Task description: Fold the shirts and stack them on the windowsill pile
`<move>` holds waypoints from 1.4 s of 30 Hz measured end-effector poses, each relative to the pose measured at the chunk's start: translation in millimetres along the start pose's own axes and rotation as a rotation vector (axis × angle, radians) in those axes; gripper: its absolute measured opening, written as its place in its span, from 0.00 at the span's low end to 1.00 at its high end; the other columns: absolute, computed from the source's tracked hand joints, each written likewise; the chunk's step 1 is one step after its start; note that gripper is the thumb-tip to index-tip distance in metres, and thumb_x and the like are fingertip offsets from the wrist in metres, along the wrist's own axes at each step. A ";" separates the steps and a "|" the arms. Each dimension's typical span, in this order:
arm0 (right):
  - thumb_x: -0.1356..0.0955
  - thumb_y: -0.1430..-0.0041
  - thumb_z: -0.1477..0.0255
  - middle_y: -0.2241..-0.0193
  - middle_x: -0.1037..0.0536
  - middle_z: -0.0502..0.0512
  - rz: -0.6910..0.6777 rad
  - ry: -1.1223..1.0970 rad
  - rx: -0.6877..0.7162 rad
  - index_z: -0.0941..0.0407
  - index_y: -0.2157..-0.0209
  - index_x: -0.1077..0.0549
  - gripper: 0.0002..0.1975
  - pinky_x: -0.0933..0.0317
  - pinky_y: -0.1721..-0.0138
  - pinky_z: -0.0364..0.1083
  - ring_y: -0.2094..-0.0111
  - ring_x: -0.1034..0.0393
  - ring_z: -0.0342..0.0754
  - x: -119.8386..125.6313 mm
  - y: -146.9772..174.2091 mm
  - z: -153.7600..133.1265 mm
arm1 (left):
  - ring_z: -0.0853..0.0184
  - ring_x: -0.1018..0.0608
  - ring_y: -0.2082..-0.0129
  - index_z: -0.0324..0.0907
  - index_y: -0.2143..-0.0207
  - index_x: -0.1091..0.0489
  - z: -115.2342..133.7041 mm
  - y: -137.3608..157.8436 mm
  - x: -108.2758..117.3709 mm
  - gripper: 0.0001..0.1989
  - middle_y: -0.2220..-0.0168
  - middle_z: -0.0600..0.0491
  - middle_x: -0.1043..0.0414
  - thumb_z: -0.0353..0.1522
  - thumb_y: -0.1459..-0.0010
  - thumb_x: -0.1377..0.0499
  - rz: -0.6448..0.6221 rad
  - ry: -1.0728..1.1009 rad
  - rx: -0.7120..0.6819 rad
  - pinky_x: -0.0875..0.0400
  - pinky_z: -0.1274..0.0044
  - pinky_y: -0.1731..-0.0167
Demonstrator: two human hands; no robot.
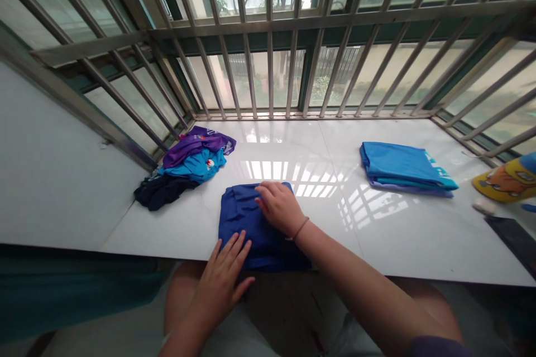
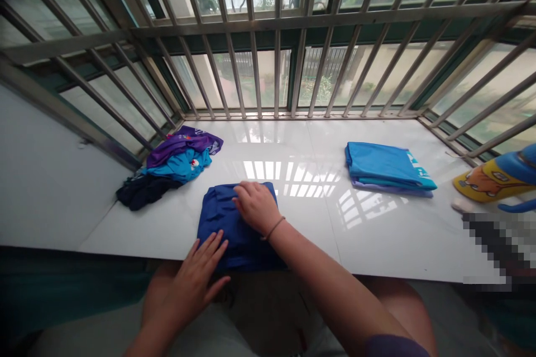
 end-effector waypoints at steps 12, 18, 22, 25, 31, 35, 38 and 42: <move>0.38 0.24 0.60 0.31 0.33 0.76 0.701 0.035 -0.452 0.62 0.33 0.33 0.28 0.42 0.30 0.68 0.29 0.39 0.65 109.3 44.5 99.0 | 0.62 0.31 0.26 0.53 0.20 0.51 -2.2 14.2 -19.9 0.42 0.24 0.53 0.38 0.18 0.32 0.53 0.104 0.007 0.015 0.47 0.66 0.24; 0.37 0.25 0.61 0.58 0.18 0.62 0.267 -0.136 -0.465 0.56 0.51 0.23 0.16 0.25 0.52 0.54 0.58 0.21 0.55 53.0 62.3 65.8 | 0.60 0.32 0.25 0.51 0.19 0.51 -1.0 19.0 -22.2 0.41 0.25 0.49 0.37 0.19 0.31 0.52 0.126 0.022 0.014 0.45 0.64 0.24; 0.35 0.24 0.59 0.58 0.15 0.55 -0.182 -0.399 -0.151 0.51 0.50 0.20 0.15 0.24 0.54 0.50 0.60 0.19 0.51 -0.1 48.0 8.4 | 0.60 0.33 0.25 0.50 0.19 0.50 -0.8 19.5 -21.9 0.41 0.25 0.49 0.37 0.19 0.31 0.51 0.130 0.022 0.011 0.47 0.64 0.23; 0.32 0.27 0.63 0.34 0.27 0.70 0.168 -0.198 -0.259 0.55 0.36 0.26 0.22 0.31 0.37 0.63 0.36 0.28 0.63 32.8 32.0 35.1 | 0.60 0.33 0.25 0.50 0.20 0.49 -0.6 19.3 -20.2 0.40 0.24 0.49 0.38 0.19 0.31 0.51 0.121 0.017 0.005 0.48 0.64 0.23; 0.34 0.26 0.65 0.28 0.38 0.75 0.574 0.061 -0.316 0.60 0.33 0.30 0.25 0.42 0.29 0.68 0.25 0.45 0.65 83.0 45.6 65.3 | 0.60 0.32 0.25 0.51 0.20 0.49 -1.3 20.7 -22.3 0.41 0.25 0.50 0.37 0.20 0.31 0.50 0.135 0.038 0.024 0.46 0.64 0.23; 0.31 0.27 0.68 0.43 0.22 0.64 0.292 0.067 -0.168 0.53 0.54 0.16 0.09 0.35 0.34 0.61 0.38 0.31 0.61 44.7 53.6 34.2 | 0.59 0.30 0.27 0.53 0.20 0.48 -1.1 22.1 -26.8 0.41 0.26 0.50 0.35 0.21 0.31 0.48 0.171 0.060 0.045 0.45 0.63 0.24; 0.27 0.30 0.70 0.44 0.20 0.60 0.140 0.066 -0.095 0.51 0.56 0.14 0.06 0.34 0.36 0.58 0.40 0.30 0.59 13.3 54.7 17.2 | 0.57 0.29 0.28 0.53 0.20 0.47 0.0 22.5 -29.0 0.40 0.26 0.50 0.34 0.23 0.30 0.47 0.184 0.071 0.078 0.44 0.62 0.24; 0.26 0.30 0.70 0.45 0.19 0.58 0.055 0.131 -0.089 0.50 0.56 0.14 0.05 0.35 0.39 0.58 0.42 0.30 0.59 -8.1 46.6 13.1 | 0.56 0.28 0.28 0.52 0.20 0.47 3.4 21.8 -29.2 0.39 0.26 0.49 0.33 0.24 0.30 0.46 0.189 0.062 0.098 0.44 0.61 0.25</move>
Point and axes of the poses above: each hand's wrist, its own y-axis away from the middle knuckle, its own x-axis out of the back of the hand, z = x × y, the point moved 7 cm from there along -y, towards the middle knuckle
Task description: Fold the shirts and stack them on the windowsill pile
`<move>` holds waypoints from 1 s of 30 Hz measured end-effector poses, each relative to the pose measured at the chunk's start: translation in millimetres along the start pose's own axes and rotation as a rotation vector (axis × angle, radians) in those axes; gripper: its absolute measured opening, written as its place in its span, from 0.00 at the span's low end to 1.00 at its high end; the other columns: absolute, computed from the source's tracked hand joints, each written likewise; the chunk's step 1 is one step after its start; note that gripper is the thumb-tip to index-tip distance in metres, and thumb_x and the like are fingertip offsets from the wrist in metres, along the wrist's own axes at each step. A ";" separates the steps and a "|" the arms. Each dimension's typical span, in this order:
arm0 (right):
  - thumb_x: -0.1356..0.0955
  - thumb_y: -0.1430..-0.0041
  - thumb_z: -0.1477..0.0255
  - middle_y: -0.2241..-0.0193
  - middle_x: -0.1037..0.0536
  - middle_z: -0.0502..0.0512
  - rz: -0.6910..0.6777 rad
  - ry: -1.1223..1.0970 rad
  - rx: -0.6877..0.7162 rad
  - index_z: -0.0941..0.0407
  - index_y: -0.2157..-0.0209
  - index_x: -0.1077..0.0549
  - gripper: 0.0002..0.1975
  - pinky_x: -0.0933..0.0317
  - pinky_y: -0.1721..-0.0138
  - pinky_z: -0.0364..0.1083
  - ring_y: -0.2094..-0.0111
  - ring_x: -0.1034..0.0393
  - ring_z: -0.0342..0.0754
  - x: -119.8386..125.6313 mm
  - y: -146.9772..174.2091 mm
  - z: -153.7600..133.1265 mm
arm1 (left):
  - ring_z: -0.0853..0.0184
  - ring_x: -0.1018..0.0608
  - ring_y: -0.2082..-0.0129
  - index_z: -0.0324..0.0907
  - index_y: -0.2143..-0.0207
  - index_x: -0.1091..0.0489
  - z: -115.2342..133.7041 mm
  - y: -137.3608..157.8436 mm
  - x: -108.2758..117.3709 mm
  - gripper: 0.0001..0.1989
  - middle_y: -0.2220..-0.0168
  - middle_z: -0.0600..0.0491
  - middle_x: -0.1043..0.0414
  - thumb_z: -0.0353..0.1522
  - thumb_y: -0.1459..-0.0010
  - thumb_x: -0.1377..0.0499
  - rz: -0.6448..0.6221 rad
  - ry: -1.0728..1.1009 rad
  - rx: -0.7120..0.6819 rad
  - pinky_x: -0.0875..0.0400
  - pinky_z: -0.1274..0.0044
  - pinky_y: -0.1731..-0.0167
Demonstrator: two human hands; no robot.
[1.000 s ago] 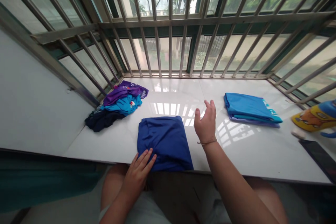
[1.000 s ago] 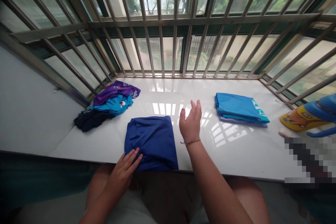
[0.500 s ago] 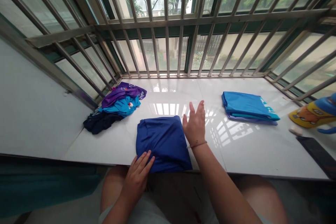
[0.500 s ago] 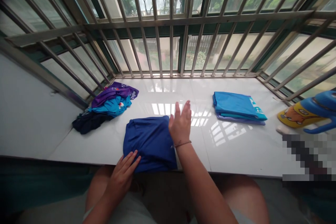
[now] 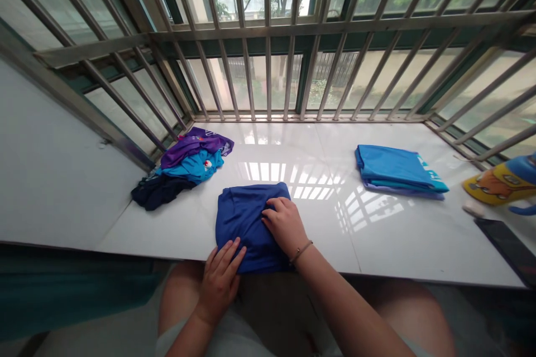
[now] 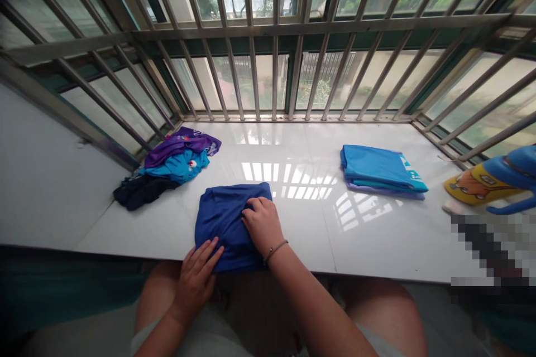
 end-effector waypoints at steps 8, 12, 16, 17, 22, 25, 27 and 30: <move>0.35 0.24 0.71 0.55 0.20 0.60 0.042 -0.174 -0.080 0.54 0.59 0.22 0.10 0.33 0.48 0.53 0.53 0.27 0.55 3.6 -2.8 1.1 | 0.56 0.28 0.29 0.52 0.20 0.47 -0.2 0.6 -1.6 0.39 0.27 0.49 0.33 0.25 0.30 0.46 0.012 -0.003 -0.001 0.44 0.61 0.25; 0.40 0.22 0.65 0.60 0.20 0.59 0.284 -0.467 -0.366 0.53 0.57 0.26 0.14 0.31 0.55 0.51 0.58 0.25 0.54 28.0 20.4 39.9 | 0.57 0.28 0.29 0.53 0.20 0.47 -0.3 1.6 -2.2 0.39 0.27 0.50 0.33 0.25 0.30 0.47 0.010 -0.005 0.005 0.44 0.61 0.25; 0.41 0.20 0.61 0.66 0.20 0.55 0.209 -0.371 -0.463 0.52 0.64 0.25 0.20 0.33 0.59 0.50 0.65 0.25 0.53 37.7 32.7 59.6 | 0.56 0.27 0.29 0.53 0.20 0.46 -0.7 2.4 -3.4 0.39 0.27 0.50 0.32 0.25 0.30 0.47 0.018 0.005 0.020 0.44 0.61 0.25; 0.38 0.21 0.61 0.64 0.20 0.55 0.177 -0.325 -0.410 0.52 0.63 0.23 0.18 0.33 0.58 0.50 0.63 0.25 0.52 38.1 31.0 56.1 | 0.56 0.27 0.29 0.53 0.20 0.46 -0.6 2.7 -3.8 0.38 0.27 0.50 0.32 0.26 0.30 0.47 0.025 0.007 0.019 0.44 0.61 0.25; 0.30 0.26 0.70 0.55 0.18 0.56 -0.060 -0.092 -0.046 0.50 0.48 0.18 0.10 0.34 0.51 0.50 0.54 0.25 0.53 14.9 10.8 12.6 | 0.56 0.27 0.29 0.53 0.20 0.46 -1.0 3.6 -5.9 0.38 0.27 0.49 0.32 0.26 0.30 0.46 0.031 -0.006 0.018 0.45 0.60 0.25; 0.30 0.25 0.70 0.55 0.18 0.56 -0.153 0.060 0.003 0.49 0.50 0.16 0.09 0.36 0.54 0.50 0.55 0.27 0.54 -0.1 0.4 -1.1 | 0.56 0.27 0.29 0.53 0.20 0.46 -0.5 3.1 -5.4 0.38 0.27 0.49 0.32 0.26 0.30 0.46 0.019 -0.015 0.013 0.45 0.61 0.25; 0.32 0.24 0.70 0.55 0.18 0.57 -0.186 0.108 0.005 0.49 0.53 0.16 0.10 0.37 0.55 0.51 0.55 0.28 0.54 -6.1 -3.4 -4.2 | 0.56 0.27 0.29 0.52 0.21 0.45 -0.1 2.5 -4.4 0.38 0.27 0.49 0.32 0.26 0.30 0.47 0.016 -0.012 0.010 0.45 0.61 0.25; 0.34 0.22 0.71 0.56 0.19 0.58 -0.203 0.147 0.006 0.51 0.56 0.18 0.11 0.38 0.56 0.50 0.56 0.28 0.54 -13.1 -4.6 -5.5 | 0.56 0.28 0.29 0.51 0.21 0.45 0.4 2.3 -3.7 0.37 0.27 0.48 0.32 0.26 0.30 0.47 0.014 -0.009 0.007 0.45 0.61 0.25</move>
Point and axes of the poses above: each hand's wrist, its own y-axis away from the middle knuckle, its own x-axis out of the back of the hand, z = x × y, the point moved 7 cm from there along -y, towards the middle knuckle
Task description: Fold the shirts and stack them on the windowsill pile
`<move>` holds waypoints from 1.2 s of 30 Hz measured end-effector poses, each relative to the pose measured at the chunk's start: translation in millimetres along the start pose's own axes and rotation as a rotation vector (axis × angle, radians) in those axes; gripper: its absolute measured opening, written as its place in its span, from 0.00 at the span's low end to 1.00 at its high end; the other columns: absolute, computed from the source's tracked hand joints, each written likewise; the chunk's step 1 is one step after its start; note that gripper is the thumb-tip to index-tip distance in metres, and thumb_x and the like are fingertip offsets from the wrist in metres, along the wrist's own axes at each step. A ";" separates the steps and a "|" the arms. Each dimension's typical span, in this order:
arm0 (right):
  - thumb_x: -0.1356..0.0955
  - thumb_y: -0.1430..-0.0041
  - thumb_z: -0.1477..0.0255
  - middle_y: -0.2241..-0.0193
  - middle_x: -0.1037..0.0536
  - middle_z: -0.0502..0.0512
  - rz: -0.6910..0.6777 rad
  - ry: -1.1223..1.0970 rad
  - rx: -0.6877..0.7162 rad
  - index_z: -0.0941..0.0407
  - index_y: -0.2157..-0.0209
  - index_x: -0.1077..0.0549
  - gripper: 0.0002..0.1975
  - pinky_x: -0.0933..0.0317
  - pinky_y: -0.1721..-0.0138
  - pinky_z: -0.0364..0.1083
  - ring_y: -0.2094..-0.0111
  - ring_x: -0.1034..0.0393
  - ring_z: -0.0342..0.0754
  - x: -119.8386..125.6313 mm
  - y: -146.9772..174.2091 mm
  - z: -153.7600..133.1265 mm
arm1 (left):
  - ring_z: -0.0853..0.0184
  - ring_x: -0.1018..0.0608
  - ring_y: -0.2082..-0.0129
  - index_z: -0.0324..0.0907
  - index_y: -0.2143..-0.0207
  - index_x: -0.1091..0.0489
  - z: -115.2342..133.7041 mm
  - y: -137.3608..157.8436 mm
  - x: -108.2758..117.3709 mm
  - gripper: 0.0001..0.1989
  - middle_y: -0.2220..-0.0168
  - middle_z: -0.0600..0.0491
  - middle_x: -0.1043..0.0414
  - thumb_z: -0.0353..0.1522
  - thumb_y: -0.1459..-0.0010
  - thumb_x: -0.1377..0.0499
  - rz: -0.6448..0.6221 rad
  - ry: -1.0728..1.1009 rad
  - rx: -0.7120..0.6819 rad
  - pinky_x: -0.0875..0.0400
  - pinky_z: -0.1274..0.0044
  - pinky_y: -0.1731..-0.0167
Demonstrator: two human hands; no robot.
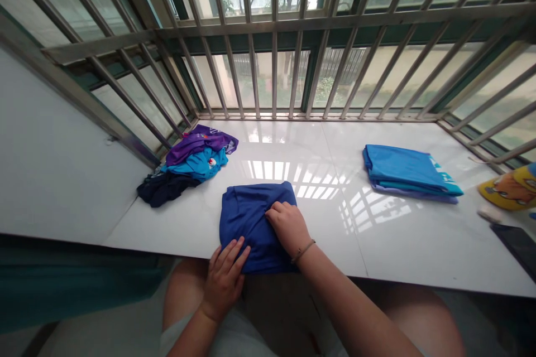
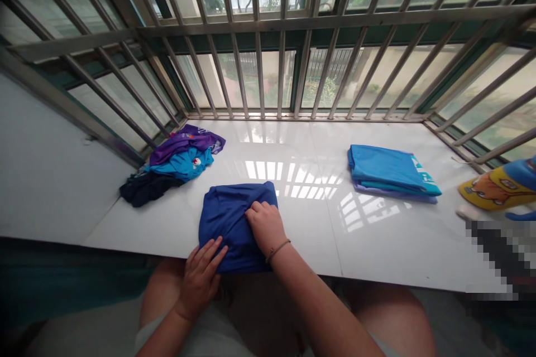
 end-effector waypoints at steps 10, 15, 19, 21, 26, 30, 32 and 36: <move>0.42 0.20 0.65 0.61 0.22 0.57 0.332 -0.638 -0.290 0.52 0.57 0.29 0.13 0.32 0.58 0.49 0.61 0.26 0.52 13.6 15.7 40.1 | 0.56 0.27 0.29 0.51 0.21 0.44 0.3 1.4 -1.9 0.36 0.27 0.48 0.32 0.27 0.29 0.46 0.009 0.006 0.009 0.45 0.60 0.26; 0.41 0.20 0.56 0.74 0.25 0.50 0.056 -0.954 -0.259 0.51 0.65 0.27 0.22 0.34 0.66 0.47 0.71 0.28 0.49 27.1 46.0 33.7 | 0.56 0.28 0.29 0.51 0.22 0.42 -1.0 2.3 -2.4 0.36 0.28 0.48 0.31 0.26 0.30 0.46 0.004 0.008 0.013 0.44 0.60 0.26; 0.33 0.30 0.69 0.58 0.18 0.54 0.009 -0.812 -0.218 0.51 0.35 0.30 0.23 0.28 0.60 0.50 0.67 0.24 0.50 24.3 64.9 34.0 | 0.56 0.29 0.29 0.50 0.24 0.38 -0.4 2.9 -4.2 0.34 0.28 0.47 0.30 0.27 0.30 0.46 0.013 0.018 0.007 0.45 0.60 0.26; 0.36 0.33 0.75 0.46 0.21 0.62 0.249 -0.634 -0.301 0.53 0.30 0.33 0.30 0.27 0.50 0.54 0.56 0.22 0.54 32.6 71.1 50.8 | 0.57 0.28 0.29 0.49 0.25 0.35 0.1 2.2 -4.0 0.32 0.29 0.47 0.29 0.27 0.30 0.46 0.038 0.041 0.030 0.45 0.60 0.26; 0.34 0.27 0.65 0.64 0.18 0.55 0.120 -0.615 -0.307 0.53 0.51 0.20 0.12 0.30 0.54 0.51 0.61 0.23 0.54 39.5 76.3 48.5 | 0.57 0.27 0.30 0.49 0.30 0.29 1.7 -2.0 0.3 0.28 0.31 0.48 0.26 0.29 0.29 0.47 0.101 0.116 0.083 0.46 0.62 0.26; 0.31 0.30 0.68 0.71 0.19 0.48 -0.341 -0.786 -0.129 0.51 0.61 0.19 0.07 0.38 0.66 0.43 0.70 0.26 0.46 39.9 102.2 -1.7 | 0.57 0.26 0.32 0.48 0.30 0.29 2.1 -4.9 4.1 0.27 0.32 0.46 0.25 0.30 0.28 0.46 0.096 0.091 0.038 0.47 0.63 0.25; 0.25 0.41 0.73 0.64 0.17 0.47 -0.552 -0.879 0.038 0.50 0.55 0.18 0.11 0.38 0.67 0.40 0.68 0.24 0.44 36.1 123.8 -31.8 | 0.57 0.25 0.32 0.47 0.29 0.30 1.8 -4.9 4.6 0.28 0.32 0.46 0.25 0.29 0.29 0.45 0.084 0.069 0.011 0.47 0.63 0.25; 0.28 0.35 0.68 0.54 0.17 0.52 -0.383 -0.933 -0.051 0.49 0.43 0.22 0.19 0.33 0.59 0.43 0.59 0.22 0.48 28.5 135.5 -26.6 | 0.55 0.25 0.31 0.48 0.26 0.34 0.4 -3.5 2.6 0.31 0.30 0.46 0.27 0.28 0.29 0.45 0.054 0.050 -0.001 0.46 0.61 0.26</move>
Point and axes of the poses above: each hand's wrist, its own y-axis away from the middle knuckle, its own x-axis out of the back of the hand, z = x × y, the point moved 7 cm from there along -y, towards the middle knuckle
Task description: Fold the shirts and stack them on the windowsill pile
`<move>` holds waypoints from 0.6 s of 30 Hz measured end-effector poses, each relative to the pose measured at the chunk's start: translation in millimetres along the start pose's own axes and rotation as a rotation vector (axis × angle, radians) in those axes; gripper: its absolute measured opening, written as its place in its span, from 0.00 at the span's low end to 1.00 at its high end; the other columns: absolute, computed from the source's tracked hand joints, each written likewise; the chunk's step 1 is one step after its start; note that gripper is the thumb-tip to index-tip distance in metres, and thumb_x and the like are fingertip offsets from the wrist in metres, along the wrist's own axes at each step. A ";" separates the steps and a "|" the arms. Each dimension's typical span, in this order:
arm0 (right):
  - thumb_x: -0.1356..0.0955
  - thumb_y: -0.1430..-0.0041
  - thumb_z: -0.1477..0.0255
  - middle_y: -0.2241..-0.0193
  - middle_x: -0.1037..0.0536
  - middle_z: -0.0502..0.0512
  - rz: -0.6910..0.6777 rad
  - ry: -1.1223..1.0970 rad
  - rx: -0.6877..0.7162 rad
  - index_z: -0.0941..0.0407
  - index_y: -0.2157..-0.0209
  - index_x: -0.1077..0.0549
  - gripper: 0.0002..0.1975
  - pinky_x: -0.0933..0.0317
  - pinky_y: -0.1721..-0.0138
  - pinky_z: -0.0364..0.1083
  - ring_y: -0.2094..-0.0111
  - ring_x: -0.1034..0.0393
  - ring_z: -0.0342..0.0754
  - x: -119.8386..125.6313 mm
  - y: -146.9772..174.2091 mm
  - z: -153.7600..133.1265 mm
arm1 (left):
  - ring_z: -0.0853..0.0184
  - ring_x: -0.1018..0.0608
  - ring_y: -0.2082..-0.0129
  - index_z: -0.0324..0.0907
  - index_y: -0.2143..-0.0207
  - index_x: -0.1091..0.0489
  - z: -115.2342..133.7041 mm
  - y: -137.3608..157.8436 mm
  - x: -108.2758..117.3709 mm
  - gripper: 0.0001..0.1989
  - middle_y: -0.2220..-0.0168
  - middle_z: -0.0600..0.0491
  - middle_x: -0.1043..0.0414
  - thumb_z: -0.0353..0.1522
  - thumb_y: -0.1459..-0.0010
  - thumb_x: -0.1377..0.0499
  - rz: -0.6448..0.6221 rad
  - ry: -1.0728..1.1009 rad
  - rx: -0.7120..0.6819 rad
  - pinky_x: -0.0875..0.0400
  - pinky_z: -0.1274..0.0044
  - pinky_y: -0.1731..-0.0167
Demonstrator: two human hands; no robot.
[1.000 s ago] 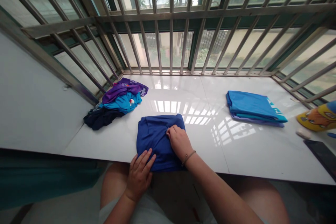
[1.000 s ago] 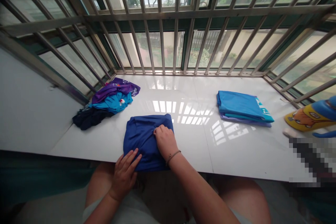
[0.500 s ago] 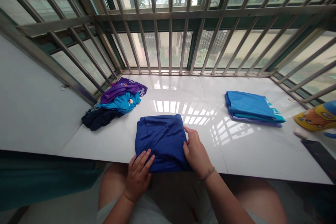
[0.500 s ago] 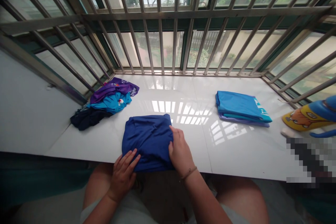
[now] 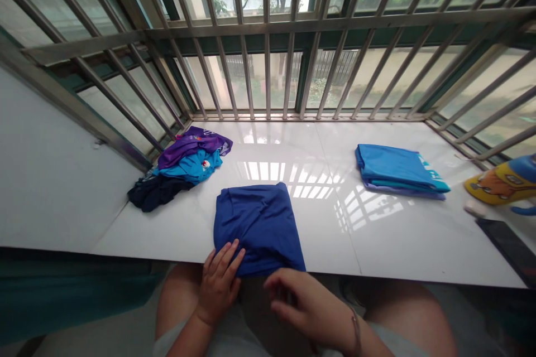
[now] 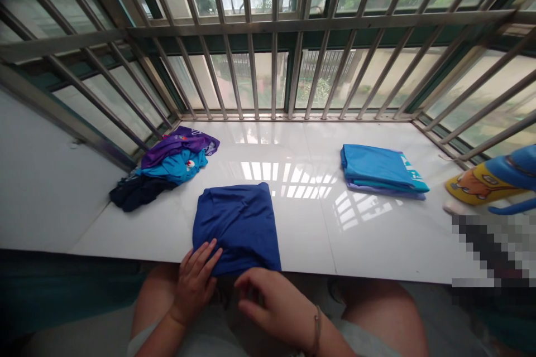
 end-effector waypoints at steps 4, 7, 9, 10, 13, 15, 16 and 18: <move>0.37 0.25 0.59 0.57 0.18 0.58 0.594 0.212 -0.238 0.56 0.35 0.30 0.24 0.32 0.53 0.50 0.58 0.22 0.54 59.0 -9.3 38.9 | 0.54 0.24 0.33 0.50 0.25 0.36 -2.2 1.6 -1.4 0.32 0.31 0.47 0.27 0.31 0.30 0.43 0.028 0.020 0.010 0.45 0.61 0.27; 0.35 0.26 0.56 0.55 0.18 0.62 0.703 0.288 -0.393 0.61 0.33 0.32 0.30 0.33 0.53 0.51 0.55 0.21 0.58 89.9 -33.4 57.4 | 0.54 0.23 0.34 0.51 0.25 0.35 -3.1 2.8 -4.5 0.33 0.31 0.48 0.26 0.31 0.31 0.42 0.033 0.022 0.009 0.45 0.62 0.26; 0.32 0.28 0.54 0.58 0.18 0.61 0.658 0.251 -0.449 0.62 0.32 0.34 0.34 0.33 0.55 0.49 0.55 0.20 0.58 99.5 -56.9 62.6 | 0.55 0.22 0.34 0.52 0.25 0.36 -3.5 3.0 -5.6 0.35 0.31 0.49 0.26 0.29 0.32 0.42 0.031 0.019 0.019 0.45 0.62 0.26; 0.30 0.30 0.53 0.59 0.17 0.60 0.629 0.228 -0.469 0.62 0.32 0.34 0.35 0.33 0.56 0.49 0.55 0.20 0.57 101.7 -68.6 63.1 | 0.55 0.22 0.34 0.52 0.24 0.37 -4.1 2.9 -5.4 0.36 0.31 0.49 0.26 0.28 0.33 0.42 0.028 0.023 0.031 0.45 0.61 0.26; 0.25 0.36 0.57 0.60 0.16 0.61 0.538 0.225 -0.492 0.59 0.43 0.25 0.27 0.35 0.59 0.48 0.57 0.20 0.58 101.2 -97.8 57.6 | 0.55 0.23 0.34 0.51 0.23 0.39 -4.8 0.9 -1.7 0.37 0.31 0.50 0.26 0.25 0.33 0.44 0.001 0.041 0.043 0.42 0.61 0.27; 0.26 0.35 0.60 0.60 0.16 0.61 0.489 0.253 -0.463 0.56 0.54 0.22 0.15 0.35 0.59 0.48 0.57 0.20 0.58 98.6 -109.6 51.0 | 0.56 0.22 0.34 0.50 0.24 0.38 -4.4 -1.4 3.6 0.38 0.32 0.49 0.26 0.22 0.33 0.46 -0.029 0.043 0.019 0.37 0.61 0.29; 0.27 0.34 0.62 0.59 0.16 0.61 0.475 0.255 -0.431 0.55 0.57 0.22 0.12 0.35 0.57 0.48 0.56 0.20 0.58 97.6 -112.8 47.6 | 0.57 0.22 0.35 0.50 0.24 0.37 -3.6 -2.8 7.2 0.38 0.32 0.50 0.25 0.21 0.34 0.47 -0.041 0.045 -0.003 0.35 0.62 0.30; 0.30 0.30 0.63 0.55 0.15 0.59 0.472 0.209 -0.342 0.53 0.55 0.22 0.09 0.34 0.53 0.48 0.52 0.21 0.57 98.1 -114.1 41.9 | 0.59 0.21 0.36 0.50 0.26 0.35 -1.7 -7.1 15.4 0.37 0.33 0.51 0.24 0.18 0.34 0.49 -0.051 0.063 -0.040 0.30 0.64 0.33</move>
Point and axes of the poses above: each hand's wrist, its own y-axis away from the middle knuckle, its own x-axis out of the back of the hand, z = x × y, the point moved 7 cm from there along -y, towards the middle knuckle
